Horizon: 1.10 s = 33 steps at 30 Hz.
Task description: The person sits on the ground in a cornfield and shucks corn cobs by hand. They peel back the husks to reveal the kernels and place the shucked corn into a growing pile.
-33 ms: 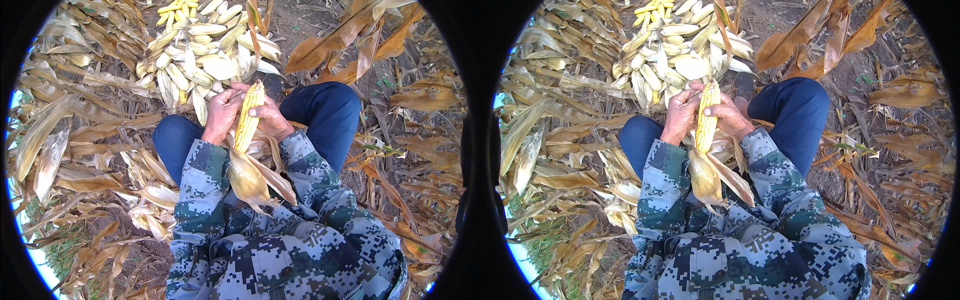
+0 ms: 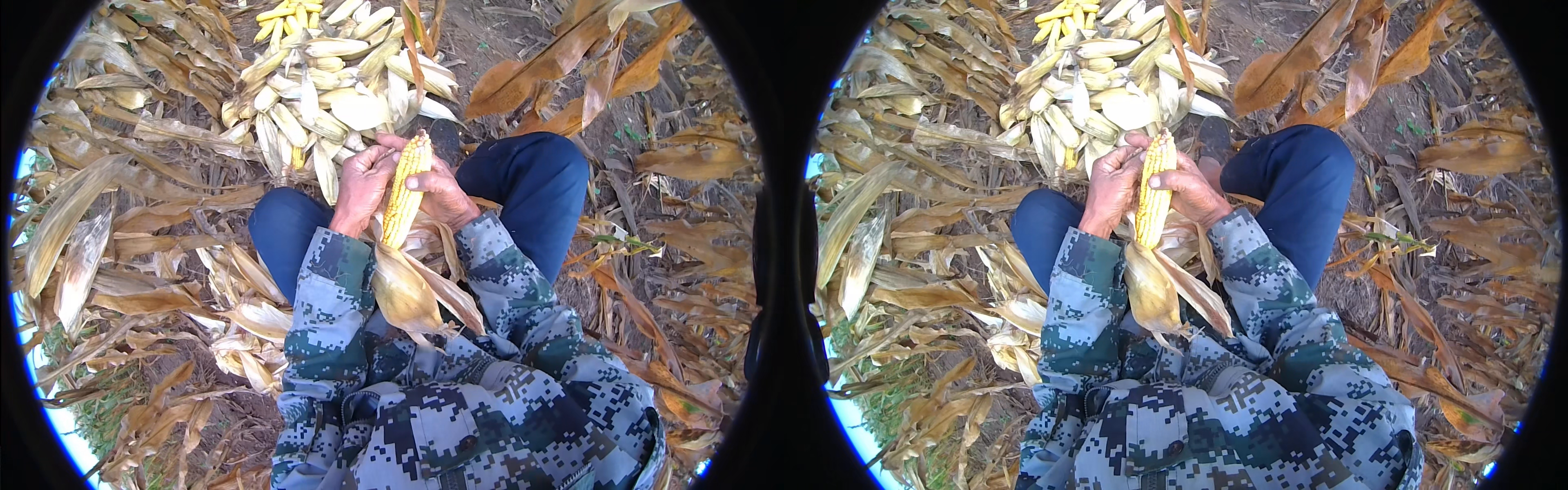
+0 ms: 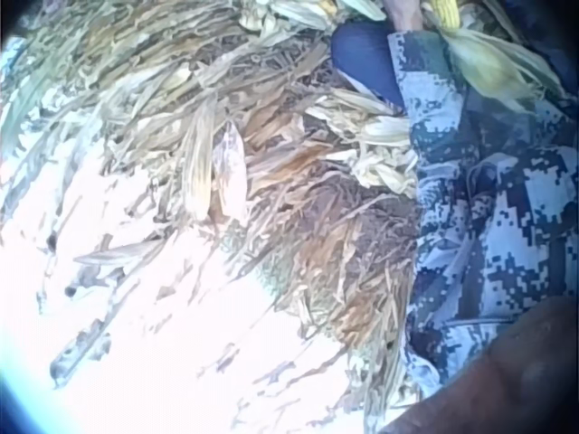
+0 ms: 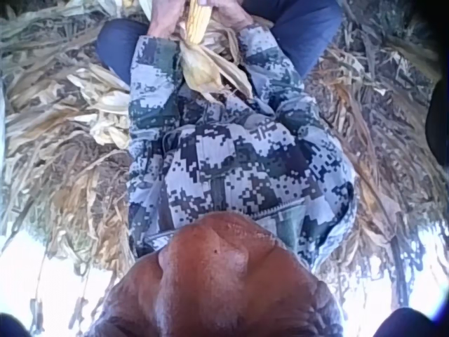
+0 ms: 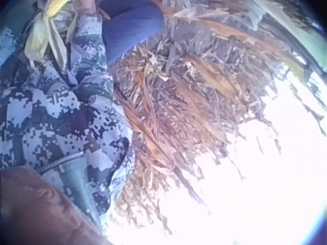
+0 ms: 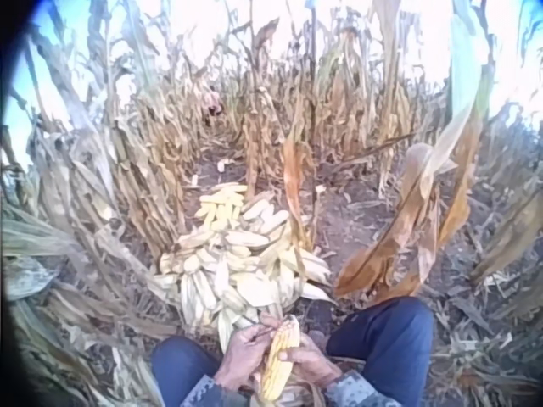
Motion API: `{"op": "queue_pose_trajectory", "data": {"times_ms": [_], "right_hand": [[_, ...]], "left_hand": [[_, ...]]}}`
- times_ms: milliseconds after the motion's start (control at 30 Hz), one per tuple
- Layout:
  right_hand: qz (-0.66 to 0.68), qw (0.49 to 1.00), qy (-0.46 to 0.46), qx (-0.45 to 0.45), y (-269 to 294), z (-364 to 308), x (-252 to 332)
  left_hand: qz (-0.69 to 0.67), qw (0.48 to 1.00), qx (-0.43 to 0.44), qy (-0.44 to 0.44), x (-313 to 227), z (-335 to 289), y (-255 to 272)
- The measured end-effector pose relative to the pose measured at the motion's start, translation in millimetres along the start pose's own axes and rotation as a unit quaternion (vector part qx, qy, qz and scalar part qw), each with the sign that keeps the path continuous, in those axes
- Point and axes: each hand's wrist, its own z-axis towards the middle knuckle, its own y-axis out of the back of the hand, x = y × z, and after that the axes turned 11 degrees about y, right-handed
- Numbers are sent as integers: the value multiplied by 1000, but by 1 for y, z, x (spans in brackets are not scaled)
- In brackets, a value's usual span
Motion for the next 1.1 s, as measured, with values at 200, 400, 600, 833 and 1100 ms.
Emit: {"op": "queue_pose_trajectory", "data": {"times_ms": [200,400,600,833,1100], "right_hand": [[-13,993,85,-84,11,3,16],[-66,976,158,-136,15,5,47],[-172,961,164,-139,-3,1,57],[-325,910,188,-177,10,3,49],[-400,890,162,-150,-7,11,23]], "left_hand": [[418,900,-63,-103,23,-4,15],[633,755,-116,-124,29,-33,17],[639,744,-150,-125,48,-33,31],[548,741,-284,-266,16,-38,32],[193,974,-9,-118,14,-35,-6]]}}
